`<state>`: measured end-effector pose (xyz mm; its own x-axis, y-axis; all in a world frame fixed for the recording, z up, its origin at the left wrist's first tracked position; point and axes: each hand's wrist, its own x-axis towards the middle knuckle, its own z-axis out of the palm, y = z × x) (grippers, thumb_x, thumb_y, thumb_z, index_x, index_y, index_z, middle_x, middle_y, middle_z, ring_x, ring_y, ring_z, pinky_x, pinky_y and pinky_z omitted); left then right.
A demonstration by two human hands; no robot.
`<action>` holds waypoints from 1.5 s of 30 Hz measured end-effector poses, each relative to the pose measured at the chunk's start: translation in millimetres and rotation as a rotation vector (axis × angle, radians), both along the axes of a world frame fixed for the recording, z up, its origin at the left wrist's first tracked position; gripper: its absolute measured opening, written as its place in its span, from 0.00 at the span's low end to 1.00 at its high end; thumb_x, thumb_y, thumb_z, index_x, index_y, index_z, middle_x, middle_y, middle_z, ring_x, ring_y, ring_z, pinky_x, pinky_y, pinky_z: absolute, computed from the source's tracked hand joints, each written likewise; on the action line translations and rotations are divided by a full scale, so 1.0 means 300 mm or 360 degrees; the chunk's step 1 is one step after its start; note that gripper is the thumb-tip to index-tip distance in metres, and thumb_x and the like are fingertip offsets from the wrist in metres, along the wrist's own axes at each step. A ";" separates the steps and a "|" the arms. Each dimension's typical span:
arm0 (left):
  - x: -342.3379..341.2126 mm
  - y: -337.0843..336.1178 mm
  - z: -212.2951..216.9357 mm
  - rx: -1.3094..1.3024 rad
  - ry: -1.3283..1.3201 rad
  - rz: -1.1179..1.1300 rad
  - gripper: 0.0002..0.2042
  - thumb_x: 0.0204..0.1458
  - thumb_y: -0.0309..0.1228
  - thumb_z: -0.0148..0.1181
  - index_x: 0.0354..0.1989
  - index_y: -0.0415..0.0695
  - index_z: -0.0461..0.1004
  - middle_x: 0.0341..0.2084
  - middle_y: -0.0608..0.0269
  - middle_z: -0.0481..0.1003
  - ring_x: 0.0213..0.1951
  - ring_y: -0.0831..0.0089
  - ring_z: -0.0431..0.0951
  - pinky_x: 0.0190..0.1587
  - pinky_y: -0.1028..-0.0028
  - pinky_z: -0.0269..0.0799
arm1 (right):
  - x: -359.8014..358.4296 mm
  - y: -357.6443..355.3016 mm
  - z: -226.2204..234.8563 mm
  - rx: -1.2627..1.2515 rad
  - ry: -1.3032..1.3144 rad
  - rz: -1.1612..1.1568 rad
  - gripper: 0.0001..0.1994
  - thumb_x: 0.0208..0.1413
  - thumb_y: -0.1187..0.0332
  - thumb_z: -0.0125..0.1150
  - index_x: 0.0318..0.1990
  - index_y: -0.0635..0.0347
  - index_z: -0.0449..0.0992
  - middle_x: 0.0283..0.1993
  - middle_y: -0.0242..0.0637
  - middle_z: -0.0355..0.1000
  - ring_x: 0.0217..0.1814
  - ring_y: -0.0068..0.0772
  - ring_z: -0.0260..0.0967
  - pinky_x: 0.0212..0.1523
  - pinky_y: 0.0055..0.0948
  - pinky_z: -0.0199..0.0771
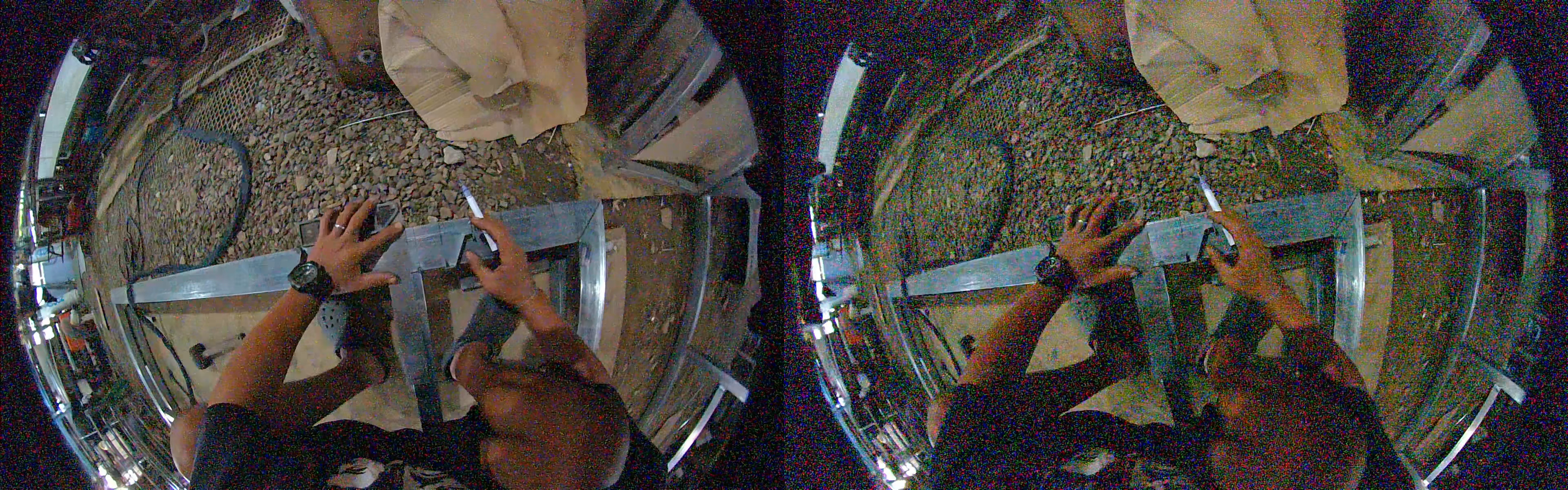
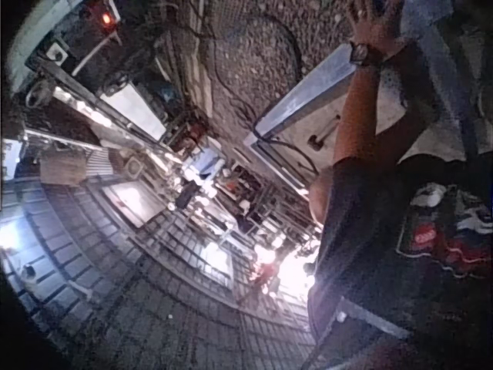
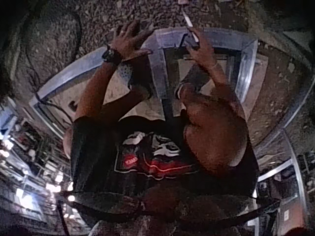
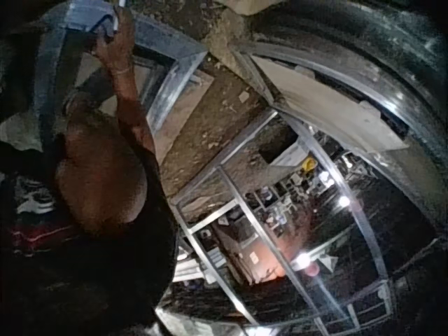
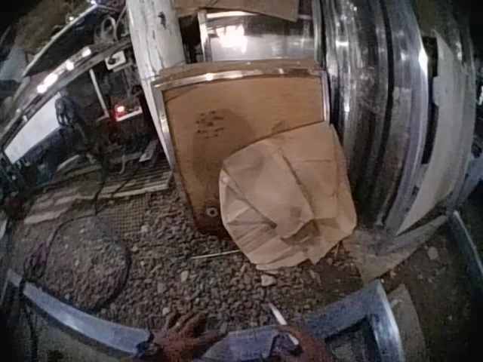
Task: The person sits on the ground and uses a marker and a square tool to mark lines on a metal frame. They repeatedly reposition the square and draw along its edges to create reference marks on the frame.
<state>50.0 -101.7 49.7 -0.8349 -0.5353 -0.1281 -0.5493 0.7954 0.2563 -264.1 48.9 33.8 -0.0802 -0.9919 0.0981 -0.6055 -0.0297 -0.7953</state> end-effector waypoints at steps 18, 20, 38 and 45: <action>-0.042 -0.010 -0.002 -0.0027 0.0022 -0.0010 0.48 0.42 0.77 0.63 0.76 0.79 0.63 0.78 0.47 0.55 0.75 0.44 0.58 0.73 0.34 0.47 | -0.024 -0.039 -0.004 -0.0075 0.0081 -0.0004 0.24 0.51 0.73 0.77 0.57 0.56 0.79 0.59 0.45 0.77 0.67 0.54 0.70 0.70 0.50 0.68; -0.046 -0.010 -0.004 -0.0016 0.0026 -0.0010 0.48 0.43 0.77 0.63 0.76 0.80 0.62 0.78 0.47 0.55 0.75 0.44 0.57 0.74 0.34 0.47 | -0.011 -0.052 -0.002 -0.0155 0.0135 0.0022 0.21 0.51 0.74 0.77 0.54 0.56 0.80 0.55 0.44 0.78 0.63 0.54 0.72 0.67 0.50 0.69; -0.044 -0.016 -0.006 -0.0026 -0.0017 -0.0037 0.48 0.43 0.78 0.61 0.76 0.80 0.62 0.78 0.46 0.54 0.74 0.43 0.58 0.73 0.34 0.48 | 0.082 -0.157 -0.018 -0.0296 0.0131 0.0334 0.21 0.53 0.77 0.71 0.56 0.57 0.79 0.50 0.46 0.77 0.55 0.56 0.72 0.61 0.53 0.69; -0.047 -0.014 -0.006 -0.0021 -0.0023 -0.0023 0.48 0.43 0.78 0.60 0.76 0.80 0.61 0.78 0.45 0.54 0.75 0.43 0.58 0.74 0.34 0.47 | 0.085 -0.167 -0.022 -0.0296 0.0088 0.0366 0.21 0.54 0.77 0.70 0.56 0.57 0.78 0.48 0.46 0.76 0.53 0.56 0.71 0.59 0.52 0.69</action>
<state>35.7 -105.9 47.8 -0.8408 -0.5248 -0.1328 -0.5411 0.8067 0.2378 -238.6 -1.1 27.4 0.1549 -0.9480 0.2780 -0.6085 -0.3132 -0.7291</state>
